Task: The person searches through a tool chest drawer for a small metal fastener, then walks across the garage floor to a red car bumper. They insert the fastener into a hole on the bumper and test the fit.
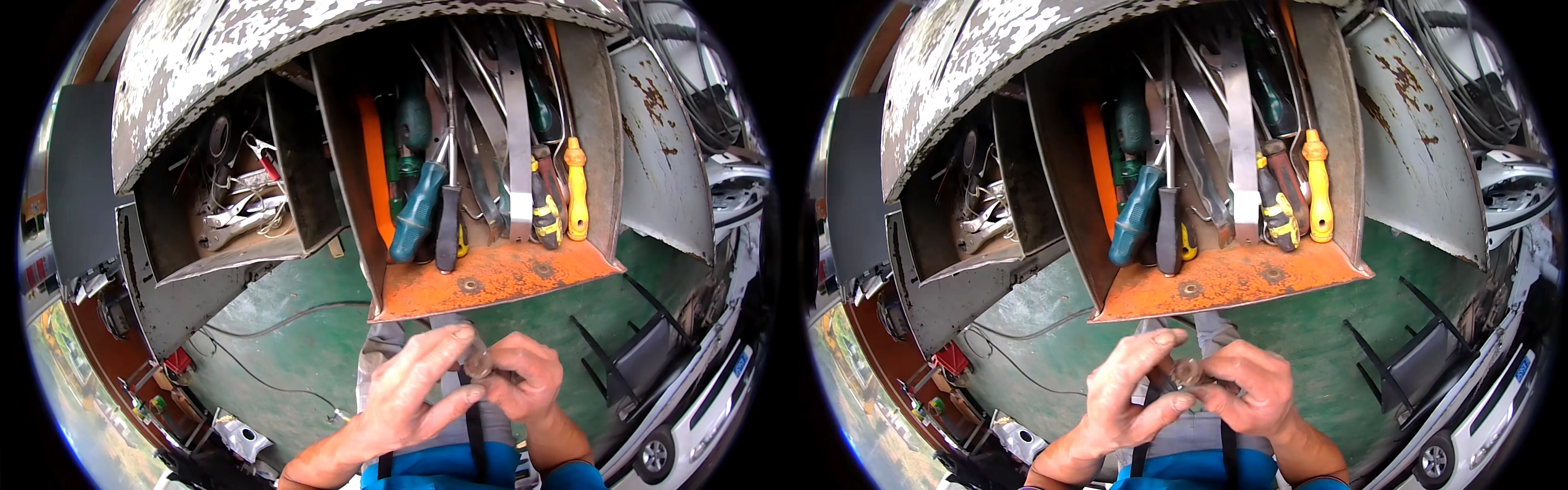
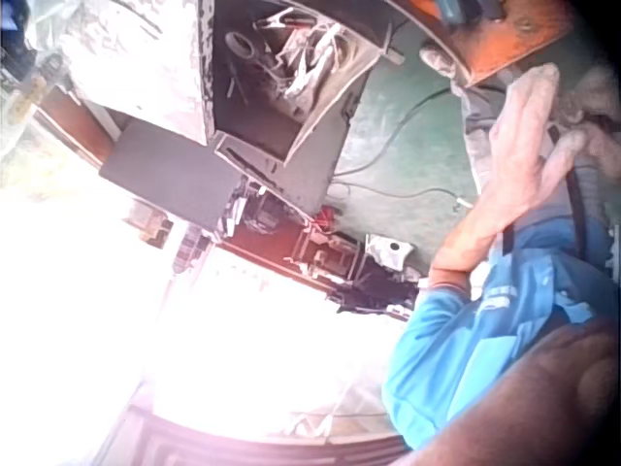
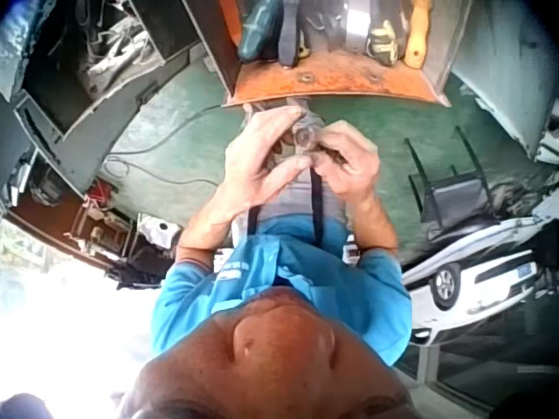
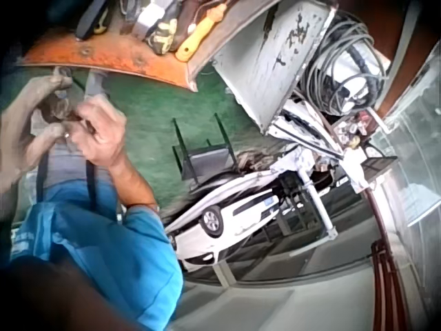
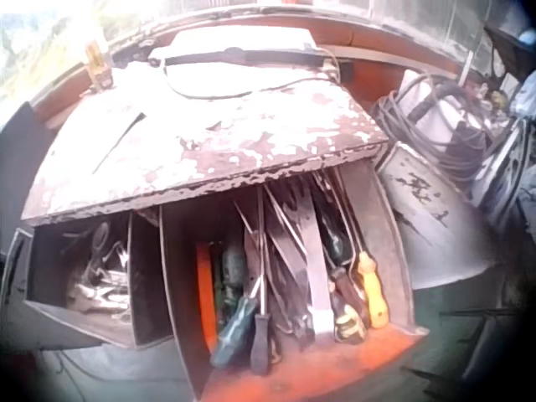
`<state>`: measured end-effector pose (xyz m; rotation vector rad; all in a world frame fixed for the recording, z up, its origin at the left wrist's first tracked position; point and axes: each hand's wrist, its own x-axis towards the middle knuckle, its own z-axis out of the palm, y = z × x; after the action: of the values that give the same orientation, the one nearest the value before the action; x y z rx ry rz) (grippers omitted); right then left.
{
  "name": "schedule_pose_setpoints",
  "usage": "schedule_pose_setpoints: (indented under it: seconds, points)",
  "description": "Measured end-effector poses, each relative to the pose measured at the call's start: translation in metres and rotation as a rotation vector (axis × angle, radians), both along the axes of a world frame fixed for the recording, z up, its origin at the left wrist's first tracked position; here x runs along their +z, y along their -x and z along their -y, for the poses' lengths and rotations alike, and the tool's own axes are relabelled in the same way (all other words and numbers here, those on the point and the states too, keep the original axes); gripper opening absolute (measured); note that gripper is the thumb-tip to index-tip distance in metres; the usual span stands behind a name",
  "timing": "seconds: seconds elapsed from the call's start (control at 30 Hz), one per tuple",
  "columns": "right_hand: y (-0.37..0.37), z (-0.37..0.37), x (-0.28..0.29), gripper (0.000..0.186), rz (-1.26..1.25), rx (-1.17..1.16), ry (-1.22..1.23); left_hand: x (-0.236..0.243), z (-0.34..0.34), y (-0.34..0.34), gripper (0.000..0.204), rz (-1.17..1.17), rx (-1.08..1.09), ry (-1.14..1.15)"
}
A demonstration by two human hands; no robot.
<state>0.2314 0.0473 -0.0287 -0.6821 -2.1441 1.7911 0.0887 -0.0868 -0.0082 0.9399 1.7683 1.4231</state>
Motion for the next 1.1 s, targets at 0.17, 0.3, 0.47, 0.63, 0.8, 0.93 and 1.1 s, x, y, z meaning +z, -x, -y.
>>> schedule_pose_setpoints:
  seconds: [0.17,0.3,0.47,0.63,0.8,0.93,1.1]
  points:
    - [0.039,-0.016,0.028,0.025,0.019,0.288,-0.354,-0.008,0.016,0.011,0.049,0.157,0.085,-0.064]
    - [0.069,-0.053,0.06,0.028,0.289,0.231,-0.806,-0.015,0.032,0.037,0.042,0.174,0.131,-0.057]
    - [0.127,-0.072,0.033,0.029,0.639,0.475,-1.214,-0.019,0.055,0.051,0.04,0.138,0.154,-0.027]
    - [0.145,-0.073,0.031,0.02,0.86,0.685,-1.353,-0.029,0.072,0.052,0.039,0.201,0.177,-0.005]
    - [0.147,-0.081,0.051,0.009,0.873,0.661,-1.479,-0.036,0.086,0.059,0.039,0.265,0.178,0.045]
    - [0.123,-0.121,0.063,0.008,1.025,0.515,-1.53,-0.041,0.093,0.06,0.04,0.351,0.224,0.079]
    - [0.101,-0.113,0.064,0.02,0.859,0.349,-1.299,-0.048,0.094,0.056,0.04,0.448,0.276,0.128]
